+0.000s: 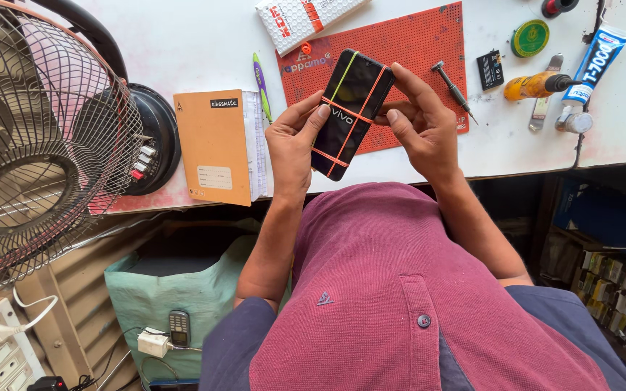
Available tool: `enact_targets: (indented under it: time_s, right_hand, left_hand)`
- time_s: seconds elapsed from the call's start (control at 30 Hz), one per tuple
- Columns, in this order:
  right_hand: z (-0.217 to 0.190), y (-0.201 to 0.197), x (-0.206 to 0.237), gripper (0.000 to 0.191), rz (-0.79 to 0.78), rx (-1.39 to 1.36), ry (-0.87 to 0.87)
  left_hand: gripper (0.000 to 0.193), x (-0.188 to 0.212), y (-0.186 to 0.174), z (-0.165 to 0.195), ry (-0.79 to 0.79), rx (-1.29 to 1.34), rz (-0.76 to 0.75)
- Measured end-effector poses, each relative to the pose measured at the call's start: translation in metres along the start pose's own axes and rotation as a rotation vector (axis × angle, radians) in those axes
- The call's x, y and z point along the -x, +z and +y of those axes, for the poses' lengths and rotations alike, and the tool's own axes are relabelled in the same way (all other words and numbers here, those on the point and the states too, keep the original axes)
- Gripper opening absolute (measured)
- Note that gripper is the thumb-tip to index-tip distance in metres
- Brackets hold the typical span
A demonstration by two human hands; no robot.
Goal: The person reassembles a smartphone by aligning the back cover and pressing it into place. They then secure the device with multiple rubber bands and place a small padded envelope on top. Finally, they retrieve a pen and write on the envelope.
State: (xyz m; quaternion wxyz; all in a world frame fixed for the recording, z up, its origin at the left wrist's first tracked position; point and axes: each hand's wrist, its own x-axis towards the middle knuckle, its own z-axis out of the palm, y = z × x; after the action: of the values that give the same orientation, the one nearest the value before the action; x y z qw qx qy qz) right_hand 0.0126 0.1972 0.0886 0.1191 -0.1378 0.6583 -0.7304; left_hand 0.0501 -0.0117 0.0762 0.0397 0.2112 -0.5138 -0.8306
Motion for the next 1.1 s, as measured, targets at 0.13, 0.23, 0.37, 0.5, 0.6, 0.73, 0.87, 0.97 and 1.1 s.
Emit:
enact_targets:
  time_s: [0.13,0.23,0.37,0.5,0.6,0.73,0.87,0.97,1.1]
  right_hand:
    - [0.001,0.001,0.001,0.069,-0.035,0.016,-0.045]
    - [0.001,0.002,0.001,0.075,-0.057,0.102,-0.091]
    - [-0.002,0.001,0.002,0.077,-0.057,0.208,-0.143]
    - [-0.006,0.003,0.004,0.075,-0.032,0.306,-0.157]
    - [-0.008,0.004,0.003,0.07,0.018,0.361,-0.149]
    - [-0.005,0.002,0.001,0.058,-0.002,0.272,-0.21]
    - [0.002,-0.007,0.0,0.051,0.043,0.21,-0.182]
    - [0.013,-0.022,-0.012,0.038,0.117,0.439,-0.19]
    - [0.035,-0.025,-0.036,0.025,0.033,0.739,-0.229]
  left_hand:
    - [0.03,0.0,-0.003,-0.003,-0.012,0.001,-0.037]
    - [0.027,0.0,-0.003,-0.004,-0.074,0.075,-0.059]
    - [0.026,0.002,-0.002,-0.007,-0.115,0.094,-0.072]
    - [0.025,0.002,-0.001,-0.01,-0.078,0.044,-0.055]
    - [0.027,0.003,0.0,-0.012,-0.071,0.032,-0.043]
    - [0.031,0.01,-0.003,-0.018,-0.1,0.025,-0.094]
    - [0.032,0.008,-0.018,-0.03,-0.121,0.088,-0.1]
    - [0.03,0.008,-0.044,-0.033,-0.126,0.281,-0.093]
    - [0.031,0.009,-0.081,-0.027,-0.117,0.377,-0.081]
